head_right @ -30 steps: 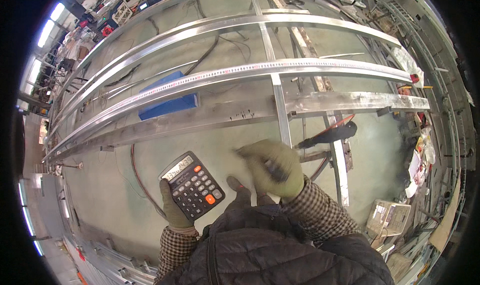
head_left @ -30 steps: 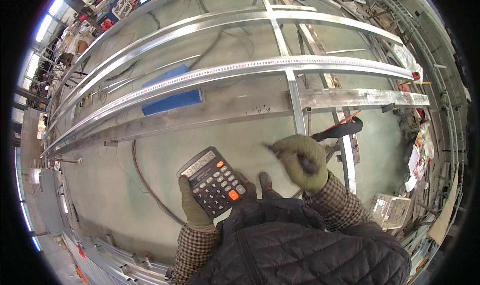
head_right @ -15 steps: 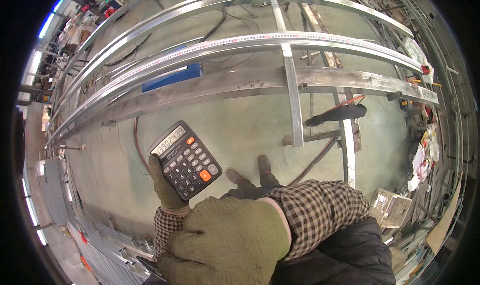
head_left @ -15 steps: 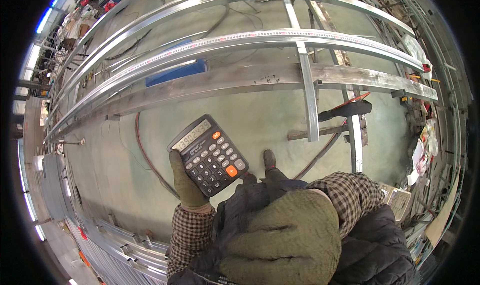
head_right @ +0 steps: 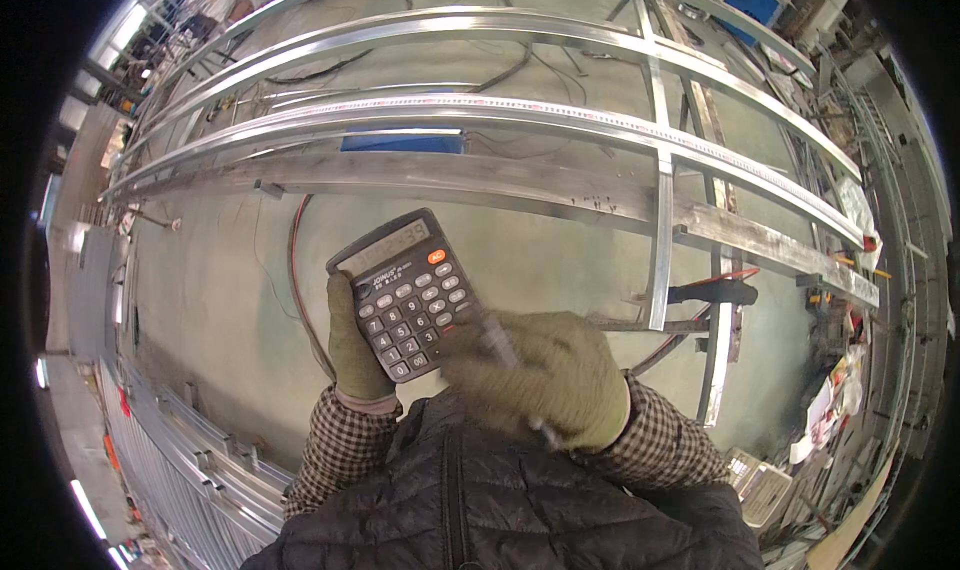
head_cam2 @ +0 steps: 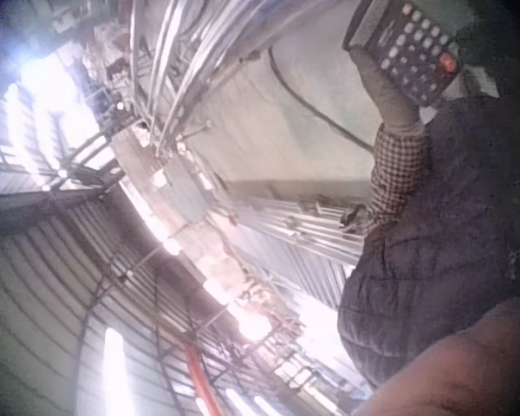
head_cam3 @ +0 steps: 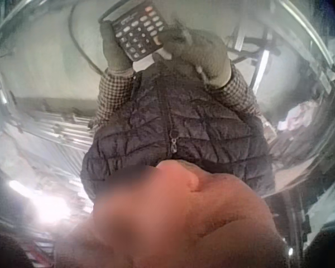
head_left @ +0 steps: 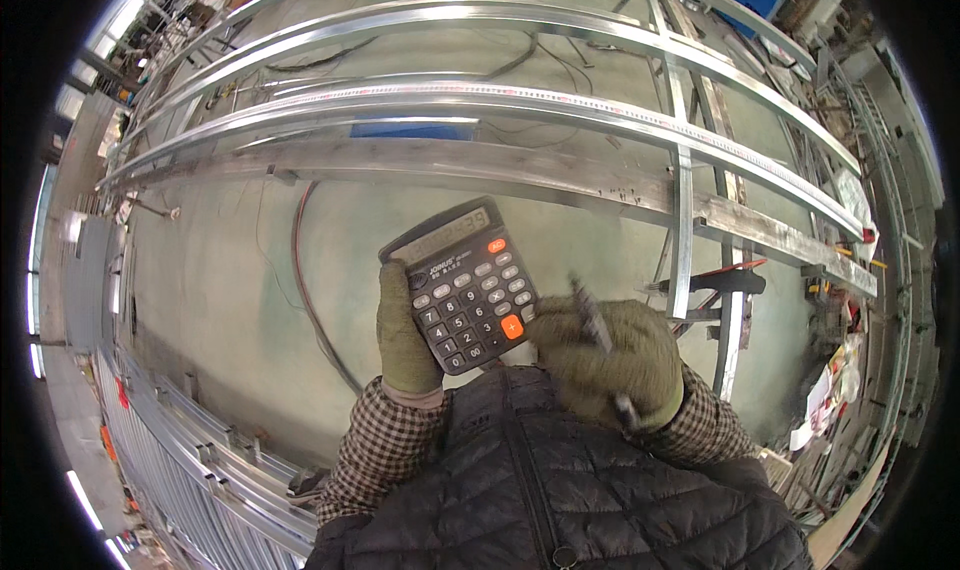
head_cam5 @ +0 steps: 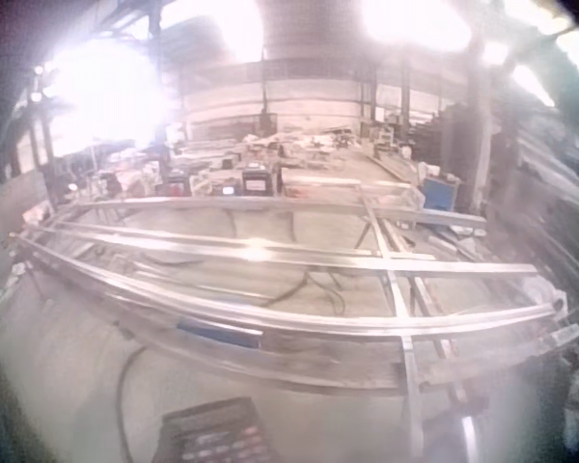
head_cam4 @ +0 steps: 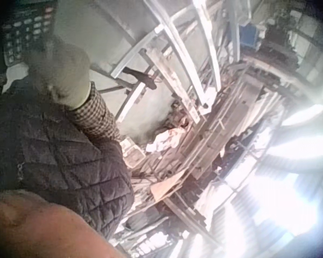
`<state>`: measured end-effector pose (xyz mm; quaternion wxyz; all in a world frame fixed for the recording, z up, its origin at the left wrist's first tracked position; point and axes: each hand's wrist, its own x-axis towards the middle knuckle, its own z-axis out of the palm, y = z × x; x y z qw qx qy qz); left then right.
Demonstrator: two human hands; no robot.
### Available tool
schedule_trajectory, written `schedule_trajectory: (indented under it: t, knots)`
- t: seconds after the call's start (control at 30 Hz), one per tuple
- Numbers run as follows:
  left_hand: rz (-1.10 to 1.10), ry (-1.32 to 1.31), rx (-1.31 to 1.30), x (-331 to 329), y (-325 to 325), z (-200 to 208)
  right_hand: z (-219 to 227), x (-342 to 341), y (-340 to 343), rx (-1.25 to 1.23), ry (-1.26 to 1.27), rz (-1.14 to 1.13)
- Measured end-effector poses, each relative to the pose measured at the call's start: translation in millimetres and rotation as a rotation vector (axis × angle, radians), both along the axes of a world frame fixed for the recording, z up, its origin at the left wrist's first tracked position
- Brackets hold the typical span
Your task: The person measures a long metal frame with a tape measure, records the measurement, uses a calculator to compute a value, and marks the frame with a marker. The person repeats the process on a second metal frame.
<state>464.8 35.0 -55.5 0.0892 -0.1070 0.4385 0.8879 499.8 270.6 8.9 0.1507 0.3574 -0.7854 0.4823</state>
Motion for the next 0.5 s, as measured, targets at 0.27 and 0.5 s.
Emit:
schedule_trajectory:
  t: [0.27, 0.5]
  knots:
    - [-0.072, 0.069, 0.010, -2, -16, 9, -37, -13, -31, -0.122, 0.105, -0.278]
    - [-0.127, 0.117, -0.040, -3, -17, 8, -38, -21, -33, -0.053, 0.089, -0.266]
